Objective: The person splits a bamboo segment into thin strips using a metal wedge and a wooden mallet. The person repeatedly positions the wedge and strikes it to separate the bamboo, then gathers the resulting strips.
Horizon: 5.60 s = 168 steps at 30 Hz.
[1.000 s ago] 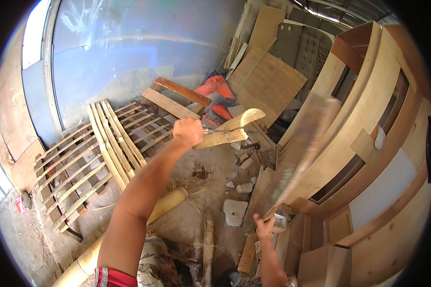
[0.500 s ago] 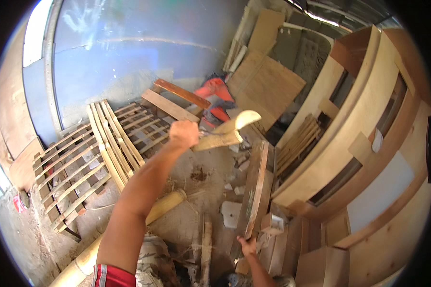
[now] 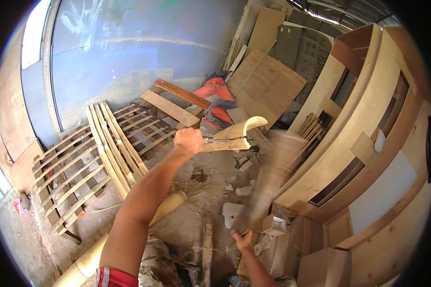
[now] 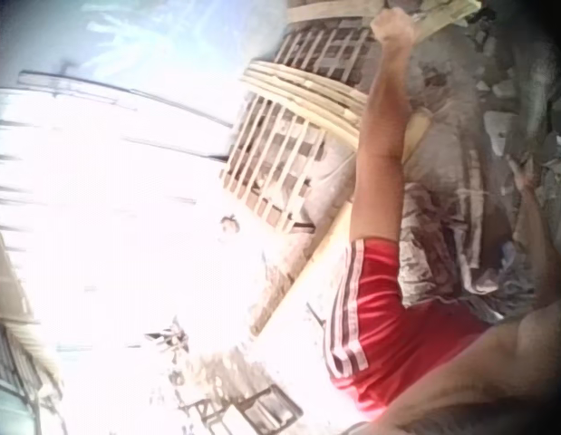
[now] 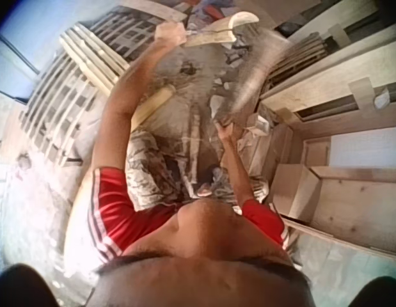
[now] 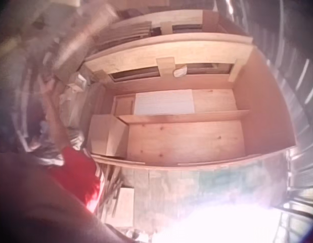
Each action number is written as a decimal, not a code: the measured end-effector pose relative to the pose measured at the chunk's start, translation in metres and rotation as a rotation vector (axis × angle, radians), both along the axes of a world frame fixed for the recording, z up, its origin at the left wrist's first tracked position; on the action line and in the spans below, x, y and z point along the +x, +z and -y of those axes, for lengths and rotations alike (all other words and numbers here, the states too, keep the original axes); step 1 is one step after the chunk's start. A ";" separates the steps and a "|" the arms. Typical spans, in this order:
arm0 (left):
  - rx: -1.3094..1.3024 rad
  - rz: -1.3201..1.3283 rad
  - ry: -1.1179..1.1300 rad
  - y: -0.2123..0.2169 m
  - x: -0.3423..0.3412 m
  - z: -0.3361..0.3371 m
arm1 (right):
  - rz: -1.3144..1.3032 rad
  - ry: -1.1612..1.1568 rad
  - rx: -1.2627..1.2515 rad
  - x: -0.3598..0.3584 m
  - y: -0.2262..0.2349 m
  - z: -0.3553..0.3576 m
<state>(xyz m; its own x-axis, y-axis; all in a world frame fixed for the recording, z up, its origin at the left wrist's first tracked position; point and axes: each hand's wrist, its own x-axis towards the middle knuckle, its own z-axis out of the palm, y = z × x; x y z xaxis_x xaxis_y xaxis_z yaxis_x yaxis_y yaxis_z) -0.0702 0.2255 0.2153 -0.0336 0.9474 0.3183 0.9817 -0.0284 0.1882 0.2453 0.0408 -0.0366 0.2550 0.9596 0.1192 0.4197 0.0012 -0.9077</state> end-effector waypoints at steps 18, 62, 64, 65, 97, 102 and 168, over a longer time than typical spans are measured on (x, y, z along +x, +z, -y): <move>0.004 -0.062 -0.037 0.008 0.009 -0.010 | -0.401 -0.054 0.611 0.047 0.012 -0.041; 0.070 -0.023 0.022 0.080 -0.003 0.050 | -0.079 0.072 0.094 0.022 0.075 0.067; 0.055 0.002 0.015 0.081 -0.004 0.047 | -0.042 0.046 0.036 0.037 0.095 0.065; 0.062 0.019 0.018 0.079 -0.009 0.043 | -0.029 0.040 0.002 0.038 0.104 0.064; 0.031 -0.090 0.014 0.093 -0.022 0.036 | 0.035 0.103 -0.138 0.014 0.137 0.045; 0.036 -0.137 0.035 0.104 -0.043 0.038 | -0.007 0.055 -0.192 0.018 0.118 0.063; 0.004 -0.017 0.280 0.145 -0.025 -0.016 | 0.415 -0.118 -0.974 0.156 -0.260 0.045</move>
<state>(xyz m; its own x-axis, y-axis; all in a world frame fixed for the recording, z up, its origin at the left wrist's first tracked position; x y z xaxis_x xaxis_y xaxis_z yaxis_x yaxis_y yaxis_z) -0.0950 0.2412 0.3598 -0.2883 0.9006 0.3252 0.9545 0.2433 0.1723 0.4008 -0.0046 -0.2964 0.4683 0.6602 -0.5872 0.6467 -0.7089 -0.2813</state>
